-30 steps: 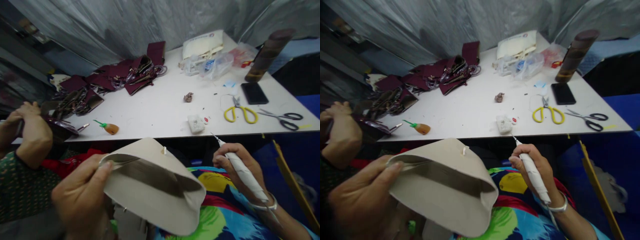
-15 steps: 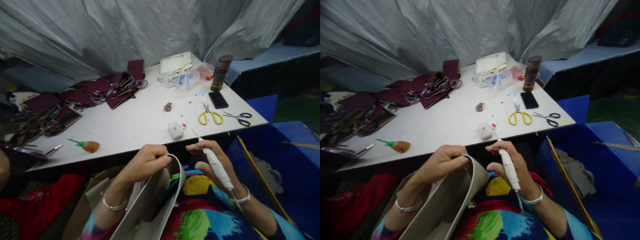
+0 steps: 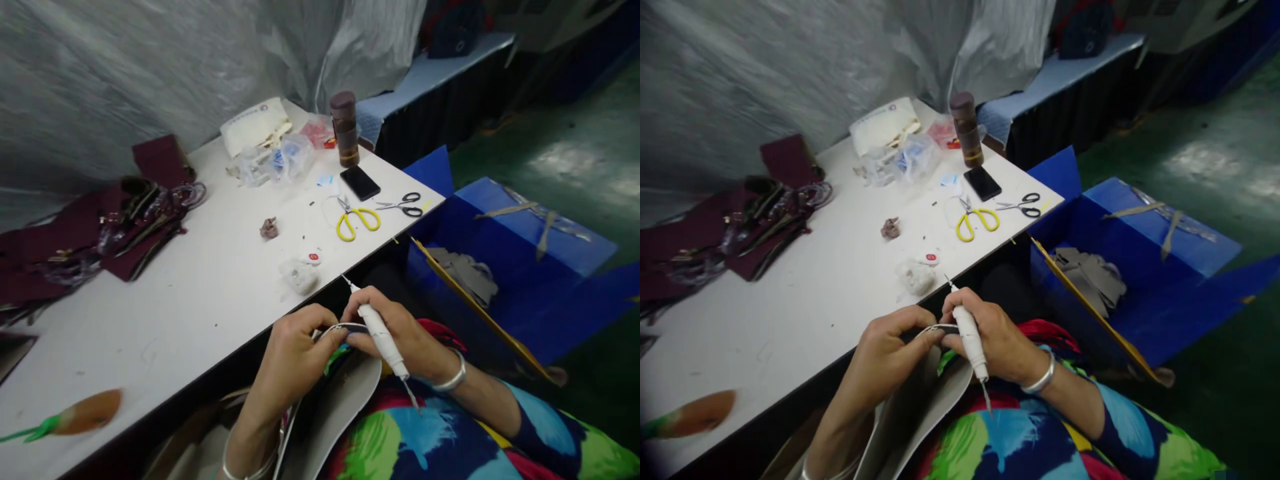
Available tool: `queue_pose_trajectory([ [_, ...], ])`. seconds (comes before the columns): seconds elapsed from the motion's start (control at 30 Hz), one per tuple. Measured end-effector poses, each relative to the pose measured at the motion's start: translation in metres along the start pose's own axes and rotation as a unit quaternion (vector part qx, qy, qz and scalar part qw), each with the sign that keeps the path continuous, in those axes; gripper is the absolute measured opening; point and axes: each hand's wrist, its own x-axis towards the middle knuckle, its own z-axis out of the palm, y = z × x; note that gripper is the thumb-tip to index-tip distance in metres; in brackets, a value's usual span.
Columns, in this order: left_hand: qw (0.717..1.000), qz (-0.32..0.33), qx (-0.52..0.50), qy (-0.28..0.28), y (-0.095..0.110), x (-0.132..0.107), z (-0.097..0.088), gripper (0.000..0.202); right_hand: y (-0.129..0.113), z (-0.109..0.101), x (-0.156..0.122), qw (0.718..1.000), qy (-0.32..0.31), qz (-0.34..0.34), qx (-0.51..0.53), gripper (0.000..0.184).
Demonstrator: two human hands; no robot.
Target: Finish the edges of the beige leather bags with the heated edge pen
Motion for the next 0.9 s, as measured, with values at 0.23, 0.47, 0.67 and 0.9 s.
queue_pose_trajectory([
  [0.23, 0.997, 0.061, 0.008, -0.046, 0.006, 0.015, -0.001, 0.015, 0.005, 0.003, -0.010, 0.997, 0.069, -0.001, -0.031, 0.023],
  [0.47, 0.991, 0.065, -0.011, -0.116, 0.010, 0.022, -0.006, 0.014, 0.016, 0.011, -0.023, 0.989, 0.148, 0.014, -0.017, 0.022],
  [0.67, 0.986, -0.003, -0.109, -0.129, 0.005, 0.034, 0.003, 0.003, 0.016, 0.014, -0.024, 0.981, 0.192, 0.006, 0.014, 0.024],
  [0.9, 0.966, -0.042, -0.216, -0.134, -0.007, 0.037, 0.018, 0.010, 0.016, 0.014, -0.025, 0.979, 0.200, 0.022, 0.026, 0.024],
])
